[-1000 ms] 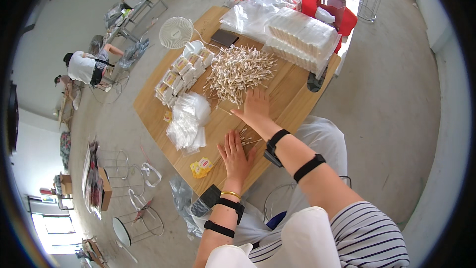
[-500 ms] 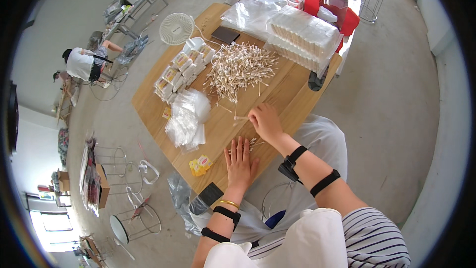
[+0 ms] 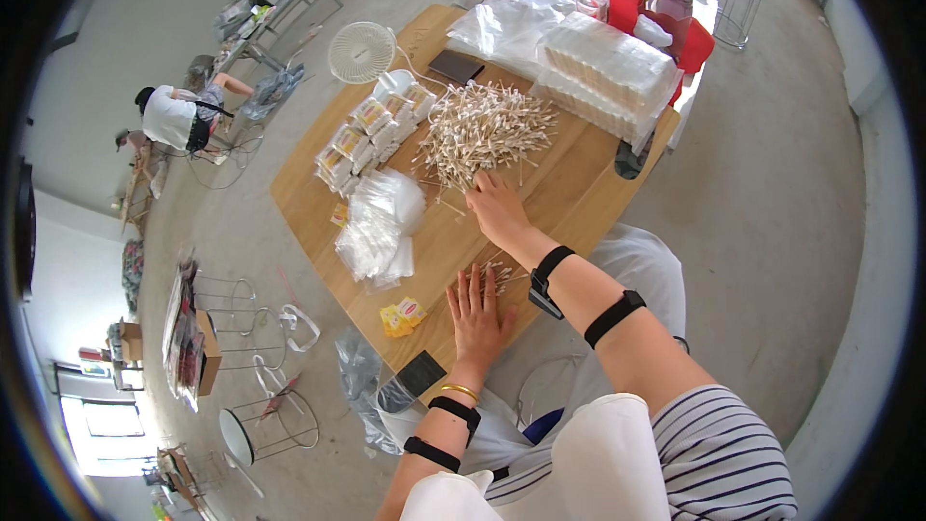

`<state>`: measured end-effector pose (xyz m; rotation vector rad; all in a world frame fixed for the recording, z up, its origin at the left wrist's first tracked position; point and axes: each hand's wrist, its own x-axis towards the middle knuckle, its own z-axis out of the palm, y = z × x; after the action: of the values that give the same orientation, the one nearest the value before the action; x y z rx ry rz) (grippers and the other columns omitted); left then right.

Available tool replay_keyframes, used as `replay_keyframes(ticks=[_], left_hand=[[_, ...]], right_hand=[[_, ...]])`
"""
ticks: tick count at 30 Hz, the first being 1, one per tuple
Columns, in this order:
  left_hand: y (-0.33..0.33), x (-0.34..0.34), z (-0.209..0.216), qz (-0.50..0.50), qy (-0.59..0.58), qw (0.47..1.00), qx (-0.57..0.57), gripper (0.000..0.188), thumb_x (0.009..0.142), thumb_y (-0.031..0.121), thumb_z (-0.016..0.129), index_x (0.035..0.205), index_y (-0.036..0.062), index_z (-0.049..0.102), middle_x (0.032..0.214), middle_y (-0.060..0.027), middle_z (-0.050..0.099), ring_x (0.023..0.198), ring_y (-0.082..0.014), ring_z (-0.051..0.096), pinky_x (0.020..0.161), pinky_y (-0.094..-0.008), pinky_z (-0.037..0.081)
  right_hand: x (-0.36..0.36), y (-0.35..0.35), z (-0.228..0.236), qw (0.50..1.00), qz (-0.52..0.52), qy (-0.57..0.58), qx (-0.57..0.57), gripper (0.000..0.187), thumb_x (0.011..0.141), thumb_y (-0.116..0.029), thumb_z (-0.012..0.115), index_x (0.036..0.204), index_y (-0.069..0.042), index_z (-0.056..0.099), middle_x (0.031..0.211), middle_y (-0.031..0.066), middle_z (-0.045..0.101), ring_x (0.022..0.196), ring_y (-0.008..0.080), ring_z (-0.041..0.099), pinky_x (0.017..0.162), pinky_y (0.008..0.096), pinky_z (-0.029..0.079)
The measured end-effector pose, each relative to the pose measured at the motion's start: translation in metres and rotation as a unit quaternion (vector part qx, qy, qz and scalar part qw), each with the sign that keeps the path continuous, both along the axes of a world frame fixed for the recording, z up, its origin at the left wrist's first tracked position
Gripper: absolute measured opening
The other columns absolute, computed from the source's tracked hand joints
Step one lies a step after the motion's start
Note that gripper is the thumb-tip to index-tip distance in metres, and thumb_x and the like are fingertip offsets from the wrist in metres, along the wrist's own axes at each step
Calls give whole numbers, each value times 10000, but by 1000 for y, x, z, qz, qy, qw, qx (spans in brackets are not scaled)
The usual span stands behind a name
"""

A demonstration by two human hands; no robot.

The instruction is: The person is counting and packaging a specific number of wooden-handled cotton swabs into small plastic bags.

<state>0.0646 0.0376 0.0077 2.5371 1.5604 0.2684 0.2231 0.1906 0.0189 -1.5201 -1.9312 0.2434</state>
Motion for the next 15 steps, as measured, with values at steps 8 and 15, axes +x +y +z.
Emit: replay_keyframes(ticks=[8, 15], left_hand=[[-2, -4, 5, 9, -18, 1000, -3, 789, 946, 453, 574, 1559, 44, 294, 1583, -178, 317, 1506, -401, 199, 1220, -616, 99], [-3, 0, 3, 9, -40, 999, 9, 808, 940, 426, 599, 1544, -11, 287, 1595, -204, 282, 1506, -405, 196, 1227, -594, 114]], right_hand=[[-36, 19, 5, 1000, 12, -17, -18, 52, 825, -109, 680, 866, -128, 654, 986, 61, 610, 1030, 278, 550, 910, 425, 420], [-29, 6, -5, 999, -14, -31, -10, 47, 833, -121, 688, 812, -120, 645, 961, 81, 626, 1040, 294, 556, 916, 430, 422]])
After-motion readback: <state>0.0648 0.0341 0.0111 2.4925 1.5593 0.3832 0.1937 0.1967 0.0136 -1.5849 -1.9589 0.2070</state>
